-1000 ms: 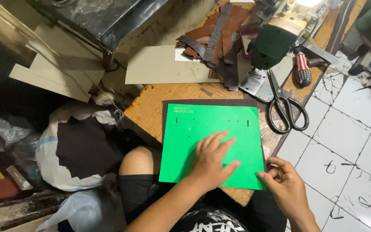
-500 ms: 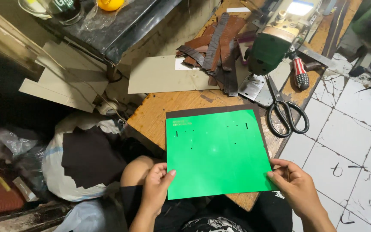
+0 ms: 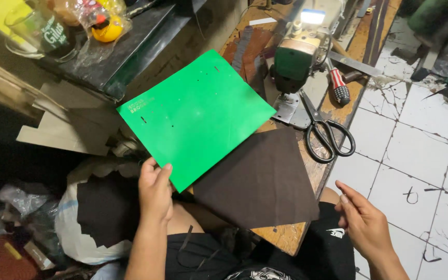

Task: Cutting leather pieces using a template and scissors

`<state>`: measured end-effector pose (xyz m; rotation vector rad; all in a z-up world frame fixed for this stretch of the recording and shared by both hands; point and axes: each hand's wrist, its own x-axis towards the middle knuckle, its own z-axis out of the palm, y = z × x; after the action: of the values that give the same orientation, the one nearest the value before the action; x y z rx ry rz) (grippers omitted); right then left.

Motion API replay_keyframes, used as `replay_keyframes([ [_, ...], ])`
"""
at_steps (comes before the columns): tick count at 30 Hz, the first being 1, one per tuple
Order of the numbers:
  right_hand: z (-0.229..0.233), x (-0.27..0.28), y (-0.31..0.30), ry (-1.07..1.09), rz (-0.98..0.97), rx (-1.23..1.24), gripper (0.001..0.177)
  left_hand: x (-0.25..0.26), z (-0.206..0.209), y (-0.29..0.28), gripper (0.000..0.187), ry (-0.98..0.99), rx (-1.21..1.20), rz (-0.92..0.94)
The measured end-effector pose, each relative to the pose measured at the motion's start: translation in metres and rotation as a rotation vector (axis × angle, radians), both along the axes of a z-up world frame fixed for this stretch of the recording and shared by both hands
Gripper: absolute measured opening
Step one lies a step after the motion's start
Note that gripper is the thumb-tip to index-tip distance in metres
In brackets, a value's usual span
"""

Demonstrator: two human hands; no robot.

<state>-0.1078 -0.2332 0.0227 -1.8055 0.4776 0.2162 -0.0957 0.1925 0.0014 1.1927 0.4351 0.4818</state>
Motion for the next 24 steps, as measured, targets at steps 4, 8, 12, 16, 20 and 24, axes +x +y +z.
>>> replay_keyframes([
  [4, 0.004, 0.000, -0.003, 0.022, -0.043, -0.059, 0.041, 0.062, -0.034, -0.018, 0.034, -0.011, -0.081, 0.034],
  [8, 0.004, 0.006, -0.003, -0.053, 0.052, -0.158, 0.051, 0.120, -0.041, -0.038, 0.031, 0.009, -0.168, 0.035],
  [12, 0.004, 0.027, 0.007, -0.121, 0.114, -0.343, 0.017, 0.158, -0.040, -0.049, 0.016, 0.093, -0.295, -0.154],
  [16, -0.036, 0.070, 0.010, -0.559, 0.146, -0.423, 0.017, 0.153, -0.052, -0.042, 0.074, 0.210, -0.250, -0.298],
  [20, -0.048, 0.132, 0.029, -0.636, 0.196, -0.520, 0.021, 0.108, -0.003, -0.044, 0.080, 0.304, -0.054, -0.410],
  [24, -0.057, 0.191, 0.055, -0.508, 0.167, -0.642, 0.025, 0.052, -0.002, -0.025, 0.069, 0.273, 0.135, -0.385],
])
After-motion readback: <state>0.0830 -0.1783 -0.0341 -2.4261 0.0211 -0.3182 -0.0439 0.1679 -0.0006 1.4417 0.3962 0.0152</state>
